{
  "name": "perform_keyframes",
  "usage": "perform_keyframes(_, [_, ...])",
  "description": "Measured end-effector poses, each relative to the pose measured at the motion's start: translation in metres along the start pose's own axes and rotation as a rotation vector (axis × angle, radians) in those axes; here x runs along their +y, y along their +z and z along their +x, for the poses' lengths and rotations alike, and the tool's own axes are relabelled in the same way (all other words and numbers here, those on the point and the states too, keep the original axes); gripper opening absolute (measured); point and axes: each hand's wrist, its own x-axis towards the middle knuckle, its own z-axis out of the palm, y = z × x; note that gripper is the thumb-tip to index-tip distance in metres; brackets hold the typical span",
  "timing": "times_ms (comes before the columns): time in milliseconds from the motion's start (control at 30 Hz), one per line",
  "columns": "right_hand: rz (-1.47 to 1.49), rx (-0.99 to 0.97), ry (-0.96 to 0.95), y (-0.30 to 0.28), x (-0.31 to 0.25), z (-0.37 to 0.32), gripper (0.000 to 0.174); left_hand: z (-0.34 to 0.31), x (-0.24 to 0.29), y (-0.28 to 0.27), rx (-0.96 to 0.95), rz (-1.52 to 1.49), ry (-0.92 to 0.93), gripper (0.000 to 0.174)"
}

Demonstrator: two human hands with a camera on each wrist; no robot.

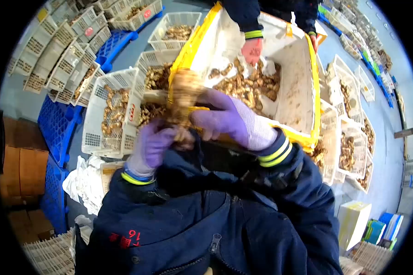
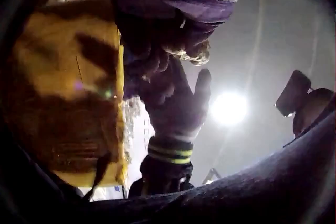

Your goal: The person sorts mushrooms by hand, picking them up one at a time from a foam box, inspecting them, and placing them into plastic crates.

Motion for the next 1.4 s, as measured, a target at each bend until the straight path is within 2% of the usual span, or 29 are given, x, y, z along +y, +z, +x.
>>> perform_keyframes(33, [0.022, -0.011, -0.106, 0.000, 0.001, 0.003, 0.042, -0.021, 0.010, -0.015, 0.107, 0.040, 0.100, 0.036])
perform_keyframes(67, [-0.180, -0.019, 0.014, -0.011, -0.013, 0.002, 0.042, -0.032, 0.001, -0.051, 0.064, 0.189, 0.344, 0.034])
perform_keyframes(100, [-0.387, -0.031, 0.130, -0.029, -0.027, 0.004, 0.042, -0.057, 0.014, -0.060, 0.302, 0.146, 0.304, 0.034])
perform_keyframes(133, [-0.415, 0.031, 0.081, -0.050, -0.026, 0.010, 0.040, -0.078, 0.013, -0.089, 0.530, 0.402, 0.311, 0.040])
perform_keyframes(233, [-0.567, 0.189, 0.018, -0.112, -0.035, 0.033, 0.035, -0.152, -0.026, -0.178, 0.765, 0.538, -0.005, 0.026])
perform_keyframes(300, [-0.772, 0.205, 0.170, -0.152, -0.024, 0.060, 0.033, -0.209, -0.087, -0.248, 0.689, 0.383, -0.349, 0.028])
perform_keyframes(333, [-0.709, 0.178, 0.255, -0.173, -0.010, 0.074, 0.030, -0.243, -0.140, -0.297, 0.694, 0.312, -0.426, 0.034])
perform_keyframes(367, [-0.685, 0.107, 0.264, -0.198, 0.010, 0.091, 0.027, -0.254, -0.164, -0.308, 0.728, 0.290, -0.549, 0.039])
perform_keyframes(400, [-0.870, 0.148, 0.401, -0.193, 0.012, 0.100, 0.026, -0.263, -0.186, -0.318, 0.760, 0.265, -0.671, 0.046])
perform_keyframes(433, [-0.856, 0.140, 0.513, -0.197, 0.025, 0.113, 0.027, -0.263, -0.197, -0.308, 0.821, 0.289, -0.843, 0.051])
perform_keyframes(500, [-0.824, 0.086, 0.669, -0.208, 0.051, 0.137, 0.031, -0.299, -0.239, -0.359, 0.889, -0.150, -0.964, 0.055])
perform_keyframes(567, [-0.767, -0.019, 0.594, -0.264, 0.116, 0.173, 0.034, -0.278, -0.220, -0.361, 0.913, -0.061, -0.905, 0.054])
perform_keyframes(600, [-0.799, -0.099, 0.503, -0.294, 0.147, 0.193, 0.035, -0.258, -0.201, -0.350, 0.925, -0.016, -0.876, 0.054])
perform_keyframes(667, [-0.892, -0.262, 0.252, -0.349, 0.214, 0.228, 0.036, -0.201, -0.138, -0.314, 0.800, 0.202, -0.607, 0.051])
perform_keyframes(700, [-0.983, -0.287, 0.246, -0.338, 0.212, 0.229, 0.033, -0.169, -0.104, -0.293, 0.714, 0.221, -0.488, 0.049])
perform_keyframes(767, [-1.167, -0.338, 0.231, -0.313, 0.206, 0.232, 0.029, -0.081, -0.038, -0.223, 0.710, 0.522, -0.318, 0.049])
perform_keyframes(800, [-0.933, -0.437, 0.276, -0.341, 0.262, 0.242, 0.028, -0.048, -0.015, -0.193, 0.691, 0.569, -0.214, 0.047])
perform_keyframes(833, [-0.696, -0.526, 0.319, -0.310, 0.235, 0.236, 0.028, -0.024, 0.003, -0.162, 0.649, 0.664, -0.102, 0.048])
perform_keyframes(867, [-1.518, -0.539, 0.441, -0.274, 0.207, 0.225, 0.027, 0.000, 0.021, -0.131, 0.611, 0.760, 0.012, 0.048])
perform_keyframes(900, [-1.813, -0.901, 0.230, -0.277, 0.234, 0.226, 0.027, 0.017, 0.032, -0.105, 0.547, 0.901, 0.131, 0.051])
perform_keyframes(967, [-1.405, -0.370, 0.685, -0.271, 0.252, 0.204, 0.028, 0.037, 0.035, -0.089, 0.430, 0.834, 0.277, 0.046])
perform_keyframes(1033, [-1.421, -0.343, 0.799, -0.262, 0.263, 0.189, 0.031, 0.062, 0.034, -0.063, 0.335, 0.642, 0.413, 0.039])
perform_keyframes(1100, [-1.443, -0.235, 0.652, -0.250, 0.277, 0.178, 0.037, 0.089, 0.032, -0.049, 0.193, 0.485, 0.430, 0.035])
perform_keyframes(1133, [-1.407, -0.140, 0.666, -0.243, 0.278, 0.178, 0.037, 0.096, 0.029, -0.040, 0.122, 0.406, 0.437, 0.032])
perform_keyframes(1167, [-1.371, -0.043, 0.676, -0.240, 0.277, 0.179, 0.037, 0.100, 0.022, -0.028, 0.173, 0.493, 0.451, 0.033])
perform_keyframes(1200, [-1.352, 0.019, 0.626, -0.239, 0.273, 0.177, 0.037, 0.106, 0.021, -0.021, 0.120, 0.604, 0.450, 0.037])
perform_keyframes(1233, [-1.328, 0.022, 0.635, -0.241, 0.272, 0.177, 0.037, 0.111, 0.023, -0.017, 0.066, 0.714, 0.449, 0.041])
perform_keyframes(1333, [-1.300, 0.052, 0.692, -0.245, 0.273, 0.179, 0.036, 0.109, 0.030, -0.012, 0.103, 0.584, 0.225, 0.048])
perform_keyframes(1400, [-1.302, 0.107, 0.573, -0.247, 0.279, 0.174, 0.033, 0.110, 0.030, -0.014, 0.094, 0.595, 0.241, 0.035])
